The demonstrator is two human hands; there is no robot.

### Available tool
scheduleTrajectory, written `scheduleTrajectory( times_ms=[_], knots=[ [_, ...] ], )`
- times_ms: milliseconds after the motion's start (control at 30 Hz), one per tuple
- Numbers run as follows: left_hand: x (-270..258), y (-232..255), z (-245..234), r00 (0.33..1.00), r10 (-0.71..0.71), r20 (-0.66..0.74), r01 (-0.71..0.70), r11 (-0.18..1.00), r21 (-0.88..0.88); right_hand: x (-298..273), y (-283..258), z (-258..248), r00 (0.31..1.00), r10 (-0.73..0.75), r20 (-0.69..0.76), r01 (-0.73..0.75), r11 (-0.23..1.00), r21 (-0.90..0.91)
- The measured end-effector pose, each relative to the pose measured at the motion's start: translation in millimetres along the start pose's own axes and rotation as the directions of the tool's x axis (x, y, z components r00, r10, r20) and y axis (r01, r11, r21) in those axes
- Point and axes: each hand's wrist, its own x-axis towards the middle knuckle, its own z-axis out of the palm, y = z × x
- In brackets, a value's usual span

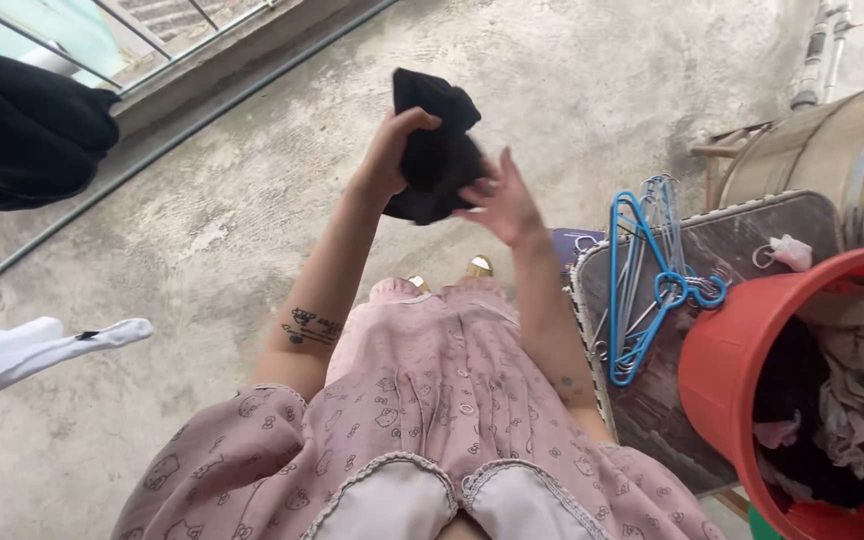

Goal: Hanging laundry on a clothesline using plastic hangers.

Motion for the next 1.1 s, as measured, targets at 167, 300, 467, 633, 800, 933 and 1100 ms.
scheduleTrajectory(
  times_ms=[167,300,467,633,800,933,1100],
  knots=[
    [-16,-44,-17,0.969,0.122,0.215,-0.204,0.883,0.422,18,-6,32,0.964,0.125,0.234,-0.229,0.839,0.494],
    [-35,-25,-18,0.821,0.010,0.571,-0.458,0.608,0.648,63,-1,14,0.970,0.073,0.231,-0.155,0.920,0.360],
    [-21,-24,-62,0.876,-0.157,0.456,-0.297,0.569,0.767,77,-33,10,0.958,-0.193,0.211,0.209,0.976,-0.057],
    [26,-55,-94,0.953,0.293,0.074,-0.206,0.448,0.870,52,-75,19,0.866,-0.333,0.374,0.469,0.800,-0.373],
    [75,-108,-110,0.805,0.594,0.006,-0.399,0.533,0.746,118,-56,-64,0.883,-0.394,0.254,0.443,0.878,-0.179],
    [93,-109,-90,0.675,0.729,0.112,-0.533,0.377,0.758,147,-81,-105,0.336,-0.635,0.696,0.924,0.077,-0.375],
    [90,-84,-52,0.766,0.623,0.155,-0.412,0.292,0.863,145,-112,-112,0.512,-0.671,0.536,0.859,0.384,-0.339]
  ],
)
